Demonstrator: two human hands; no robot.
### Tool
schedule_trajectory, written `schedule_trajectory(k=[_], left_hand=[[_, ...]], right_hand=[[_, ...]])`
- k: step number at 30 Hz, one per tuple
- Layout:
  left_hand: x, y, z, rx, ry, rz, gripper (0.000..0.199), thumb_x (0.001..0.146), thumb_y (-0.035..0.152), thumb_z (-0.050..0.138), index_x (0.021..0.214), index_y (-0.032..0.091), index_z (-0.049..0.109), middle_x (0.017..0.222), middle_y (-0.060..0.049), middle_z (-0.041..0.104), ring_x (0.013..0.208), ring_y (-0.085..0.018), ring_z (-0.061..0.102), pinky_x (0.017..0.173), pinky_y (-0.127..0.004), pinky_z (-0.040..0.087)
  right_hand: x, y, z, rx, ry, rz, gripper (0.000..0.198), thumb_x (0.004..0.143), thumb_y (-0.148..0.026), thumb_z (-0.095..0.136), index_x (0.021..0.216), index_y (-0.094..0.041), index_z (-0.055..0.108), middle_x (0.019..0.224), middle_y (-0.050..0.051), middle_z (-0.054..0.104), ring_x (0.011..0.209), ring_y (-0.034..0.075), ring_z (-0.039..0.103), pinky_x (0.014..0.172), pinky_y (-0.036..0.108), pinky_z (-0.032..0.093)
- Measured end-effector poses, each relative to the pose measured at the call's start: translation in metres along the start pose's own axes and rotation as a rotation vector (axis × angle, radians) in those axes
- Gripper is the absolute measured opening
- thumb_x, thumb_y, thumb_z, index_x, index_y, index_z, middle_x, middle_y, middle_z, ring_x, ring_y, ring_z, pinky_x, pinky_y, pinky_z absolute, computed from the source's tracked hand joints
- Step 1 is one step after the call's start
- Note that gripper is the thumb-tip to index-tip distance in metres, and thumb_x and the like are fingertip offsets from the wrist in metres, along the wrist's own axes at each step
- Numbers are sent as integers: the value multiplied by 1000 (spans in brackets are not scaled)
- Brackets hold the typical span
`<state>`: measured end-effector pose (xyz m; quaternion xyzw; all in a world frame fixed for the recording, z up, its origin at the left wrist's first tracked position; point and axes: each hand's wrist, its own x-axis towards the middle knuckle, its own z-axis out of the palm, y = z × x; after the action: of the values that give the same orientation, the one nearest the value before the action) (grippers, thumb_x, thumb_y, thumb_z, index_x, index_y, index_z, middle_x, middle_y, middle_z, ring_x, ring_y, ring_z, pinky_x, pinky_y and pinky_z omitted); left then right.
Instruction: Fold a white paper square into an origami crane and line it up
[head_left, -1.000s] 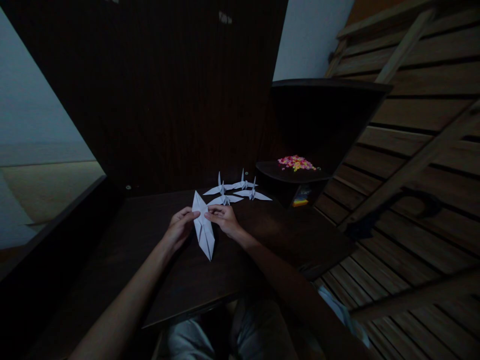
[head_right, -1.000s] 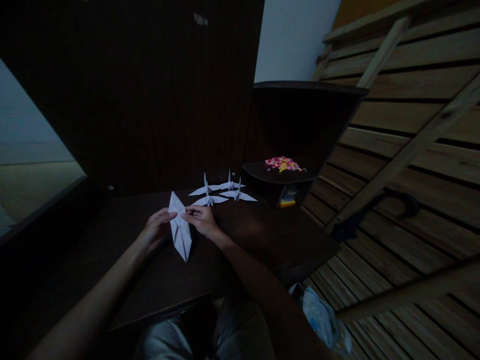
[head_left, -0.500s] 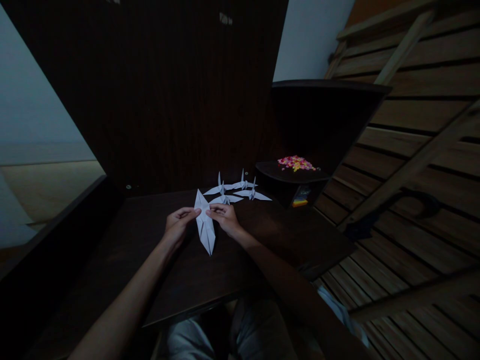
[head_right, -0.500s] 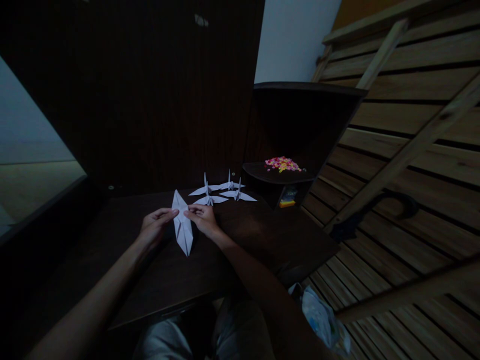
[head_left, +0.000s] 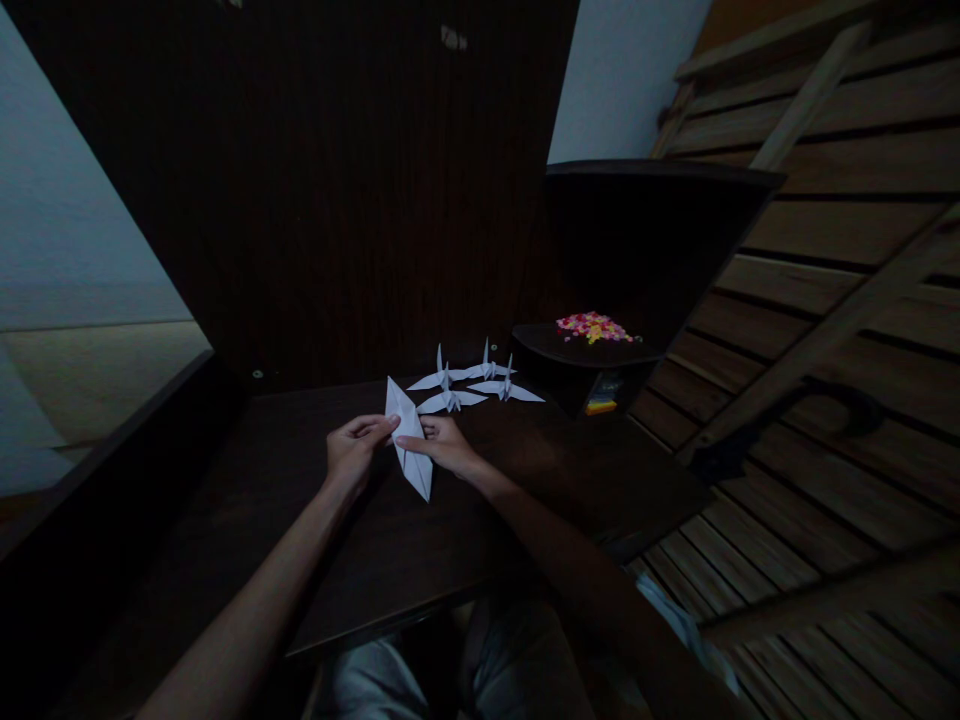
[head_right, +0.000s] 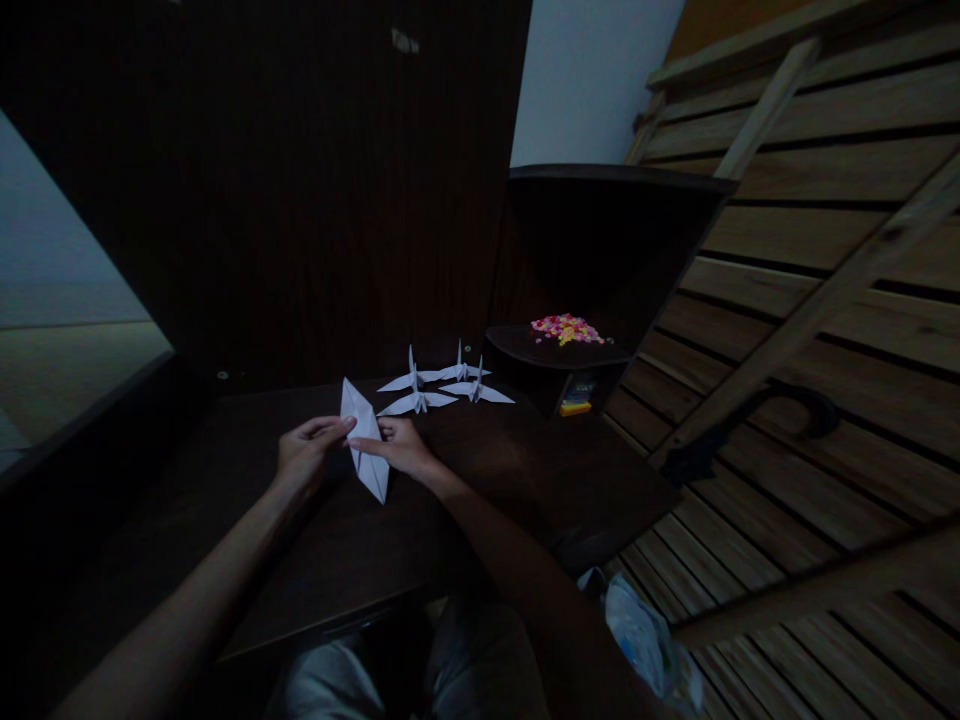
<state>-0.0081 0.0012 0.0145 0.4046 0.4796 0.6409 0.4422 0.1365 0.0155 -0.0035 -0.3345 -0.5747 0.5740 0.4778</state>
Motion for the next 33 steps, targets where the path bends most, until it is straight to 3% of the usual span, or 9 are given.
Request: schedule_trajectory(k=[12,22,27,33], left_hand=[[0,0,0,26,23,-5,35,46,30,86,73,15,70,67,-3,70,62,-15,64,60,-26,48],[0,2,-3,145,-229,-6,32,52,42,83,69,16,75,67,-5,71,64,-17,62,64,-27,46],[-1,0,-2,100,-168,-5,31,48,40,84,67,17,75,72,-6,73,71,-20,64,71,-30,47],[-7,5,0,169,-136,104,24,52,38,82,65,18,75,70,-5,72,71,-20,64,69,-30,48]], right_hand=[[3,3,0,40,-21,11,33,54,-35,81,75,-14,68,70,1,68,66,15,62,63,26,48],[3,0,-4,123,4,46,36,55,-36,80,79,-13,65,72,2,69,64,16,63,61,26,47],[4,1,-2,141,-7,63,36,52,-35,82,75,-13,65,66,0,67,61,15,62,61,26,47],[4,3,-1,148,-23,74,36,54,-36,81,76,-13,65,65,0,66,58,14,61,62,27,47]])
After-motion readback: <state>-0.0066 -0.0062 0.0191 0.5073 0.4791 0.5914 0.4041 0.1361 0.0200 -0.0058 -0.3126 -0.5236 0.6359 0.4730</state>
